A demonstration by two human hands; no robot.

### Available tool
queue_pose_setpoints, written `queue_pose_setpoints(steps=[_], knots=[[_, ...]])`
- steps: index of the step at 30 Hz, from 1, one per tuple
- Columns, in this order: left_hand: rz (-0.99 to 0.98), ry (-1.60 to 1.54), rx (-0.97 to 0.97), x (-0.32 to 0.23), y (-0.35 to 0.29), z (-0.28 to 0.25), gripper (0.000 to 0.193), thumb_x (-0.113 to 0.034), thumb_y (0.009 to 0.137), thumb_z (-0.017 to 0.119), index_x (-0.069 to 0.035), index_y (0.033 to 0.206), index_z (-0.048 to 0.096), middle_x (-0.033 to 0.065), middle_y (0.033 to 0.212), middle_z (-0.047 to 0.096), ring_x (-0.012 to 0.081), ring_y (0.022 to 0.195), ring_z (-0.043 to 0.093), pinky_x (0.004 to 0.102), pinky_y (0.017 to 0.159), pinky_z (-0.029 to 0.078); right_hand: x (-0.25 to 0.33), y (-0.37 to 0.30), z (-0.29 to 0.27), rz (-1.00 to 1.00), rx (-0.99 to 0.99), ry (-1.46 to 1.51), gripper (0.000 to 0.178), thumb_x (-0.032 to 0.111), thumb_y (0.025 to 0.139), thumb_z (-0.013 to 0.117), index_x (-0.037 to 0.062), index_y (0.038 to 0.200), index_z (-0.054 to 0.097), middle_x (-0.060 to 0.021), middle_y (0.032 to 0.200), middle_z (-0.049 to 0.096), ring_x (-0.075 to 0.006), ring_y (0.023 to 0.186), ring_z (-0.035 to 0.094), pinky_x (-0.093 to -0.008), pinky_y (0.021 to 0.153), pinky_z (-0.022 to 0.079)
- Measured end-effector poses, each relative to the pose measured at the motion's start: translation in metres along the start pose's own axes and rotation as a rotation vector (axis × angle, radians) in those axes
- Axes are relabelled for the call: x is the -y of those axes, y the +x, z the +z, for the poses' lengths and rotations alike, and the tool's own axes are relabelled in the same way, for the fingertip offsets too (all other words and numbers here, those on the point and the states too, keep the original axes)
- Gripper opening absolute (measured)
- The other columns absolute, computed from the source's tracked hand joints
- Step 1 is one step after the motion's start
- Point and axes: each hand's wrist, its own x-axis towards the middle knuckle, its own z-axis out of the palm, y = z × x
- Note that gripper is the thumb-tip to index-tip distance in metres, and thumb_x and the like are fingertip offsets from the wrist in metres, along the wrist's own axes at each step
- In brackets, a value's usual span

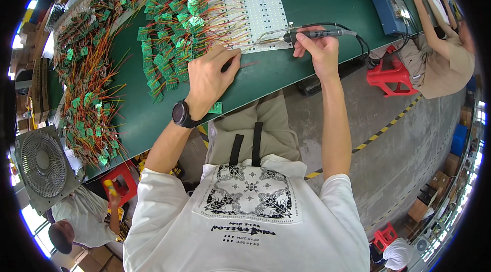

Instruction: The person solders circuit boards onto a large panel by picking up wired boards from a pile, positioning the wire ends on the panel, and soldering them using a soldering iron.

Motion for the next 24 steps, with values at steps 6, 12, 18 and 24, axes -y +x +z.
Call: queue_pose_setpoints(steps=[6, 12, 18, 24], knots=[[-0.031, -0.123, 0.068, -0.006, 0.005, -0.012, 0.012, -0.017, 0.085, 0.072, -0.008, 0.092, 0.073, 0.0033, 0.085, 0.064, 0.0209, 0.062, 0.063, 0.0338, 0.054, 0.049, -0.002, 0.001, -0.002, -0.004, -0.017, 0.021, 0.023, 0.007, 0.086, 0.069, -0.007, 0.103, 0.061, -0.0105, 0.074, 0.065, -0.0167, 0.057, 0.063, -0.0258, 0.052, 0.047], [0.177, -0.227, 0.217, 0.006, 0.008, -0.018, 0.013, -0.02, 0.085, 0.072, -0.009, 0.093, 0.072, 0.0037, 0.081, 0.061, 0.0211, 0.065, 0.062, 0.0346, 0.056, 0.048, -0.002, 0.002, -0.002, -0.006, -0.018, 0.049, 0.023, 0.007, 0.086, 0.069, -0.0068, 0.103, 0.061, -0.0105, 0.074, 0.066, -0.0168, 0.056, 0.063, -0.0258, 0.052, 0.046], [0.25, -0.182, 0.16, 0.005, 0.008, -0.014, 0.011, -0.017, 0.087, 0.069, -0.006, 0.086, 0.067, 0.0083, 0.074, 0.058, 0.0309, 0.06, 0.056, 0.0414, 0.056, 0.045, 0.001, 0.003, -0.002, 0.029, -0.024, 0.061, 0.023, 0.008, 0.087, 0.07, -0.0063, 0.103, 0.062, -0.0104, 0.074, 0.066, -0.017, 0.057, 0.063, -0.0257, 0.053, 0.046], [0.167, -0.1, 0.156, 0.002, 0.008, -0.007, 0.011, -0.013, 0.088, 0.067, -0.004, 0.083, 0.062, 0.0098, 0.071, 0.057, 0.0311, 0.061, 0.057, 0.0403, 0.055, 0.045, 0.005, 0.005, -0.002, 0.077, 0.015, 0.051, 0.023, 0.009, 0.087, 0.07, -0.0063, 0.102, 0.062, -0.0103, 0.074, 0.066, -0.0173, 0.058, 0.063, -0.0259, 0.053, 0.046]])
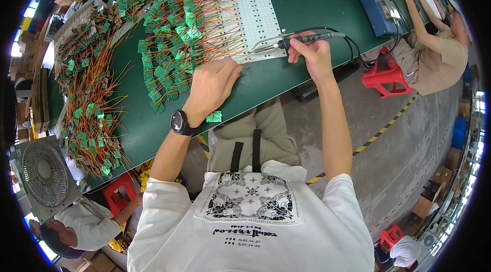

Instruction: The person solders circuit boards onto a large panel by picking up wired boards from a pile, positioning the wire ends on the panel, and soldering them using a soldering iron.

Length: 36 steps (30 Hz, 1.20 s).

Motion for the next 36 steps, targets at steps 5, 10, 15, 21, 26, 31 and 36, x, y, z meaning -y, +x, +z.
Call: queue_pose_setpoints(steps=[5, 10, 15, 21, 26, 31, 36], knots=[[0.036, 0.04, -0.054, 0.003, -0.0022, 0.0051, 0.006, -0.011, 0.085, 0.07, -0.006, 0.086, 0.069, 0.0077, 0.07, 0.057, 0.0264, 0.061, 0.059, 0.0372, 0.053, 0.046, -0.0011, -0.0018, -0.0009, 0.008, 0.011, -0.027, 0.023, 0.008, 0.087, 0.07, -0.0063, 0.102, 0.062, -0.0104, 0.074, 0.066, -0.0172, 0.058, 0.063, -0.0262, 0.054, 0.046], [-0.033, -0.034, -0.114, 0.0047, -0.0037, 0.0069, 0.009, -0.011, 0.081, 0.074, -0.007, 0.088, 0.073, 0.0045, 0.076, 0.061, 0.0236, 0.057, 0.059, 0.0346, 0.051, 0.047, -0.0037, -0.0041, 0.0006, -0.039, 0.002, -0.051, 0.022, 0.007, 0.086, 0.069, -0.0068, 0.102, 0.062, -0.0109, 0.075, 0.066, -0.017, 0.058, 0.063, -0.0263, 0.054, 0.047], [-0.065, -0.047, -0.141, 0.0092, -0.0055, 0.0115, 0.007, -0.009, 0.08, 0.073, -0.006, 0.085, 0.072, 0.0037, 0.078, 0.062, 0.0213, 0.055, 0.059, 0.0324, 0.051, 0.047, -0.0032, -0.0051, 0.0001, -0.043, 0.029, -0.055, 0.022, 0.006, 0.086, 0.069, -0.0072, 0.102, 0.062, -0.0112, 0.075, 0.066, -0.0173, 0.058, 0.063, -0.0263, 0.054, 0.047], [-0.087, -0.053, -0.127, 0.009, -0.0053, 0.0113, 0.006, -0.008, 0.079, 0.073, -0.005, 0.082, 0.07, 0.0033, 0.077, 0.061, 0.0181, 0.054, 0.058, 0.0313, 0.051, 0.047, -0.0042, -0.0046, -0.0023, -0.04, 0.039, -0.057, 0.021, 0.005, 0.086, 0.068, -0.0078, 0.101, 0.061, -0.0114, 0.075, 0.066, -0.0179, 0.058, 0.063, -0.0264, 0.053, 0.048], [-0.09, -0.047, -0.122, 0.0093, -0.0061, 0.0108, 0.006, -0.007, 0.078, 0.073, -0.004, 0.082, 0.07, 0.0032, 0.077, 0.061, 0.0178, 0.053, 0.058, 0.0311, 0.05, 0.046, -0.0035, -0.0049, -0.0014, -0.035, 0.05, -0.068, 0.021, 0.004, 0.086, 0.068, -0.008, 0.101, 0.061, -0.0114, 0.075, 0.066, -0.0182, 0.058, 0.063, -0.0264, 0.053, 0.048], [-0.082, -0.053, -0.134, 0.0091, -0.006, 0.0112, 0.006, -0.007, 0.078, 0.073, -0.005, 0.082, 0.069, 0.0033, 0.077, 0.061, 0.0178, 0.053, 0.057, 0.031, 0.05, 0.046, -0.0038, -0.0053, -0.0021, -0.047, 0.053, -0.063, 0.021, 0.004, 0.086, 0.068, -0.0077, 0.101, 0.061, -0.0113, 0.075, 0.066, -0.0178, 0.058, 0.063, -0.0264, 0.053, 0.048], [-0.084, -0.067, -0.133, 0.0095, -0.0062, 0.011, 0.006, -0.007, 0.078, 0.073, -0.005, 0.082, 0.069, 0.0033, 0.076, 0.061, 0.0176, 0.053, 0.057, 0.0308, 0.05, 0.046, -0.0019, -0.0056, 0.0, -0.046, 0.053, -0.079, 0.02, 0.004, 0.086, 0.068, -0.0075, 0.101, 0.061, -0.0112, 0.074, 0.065, -0.0175, 0.058, 0.063, -0.0259, 0.053, 0.048]])
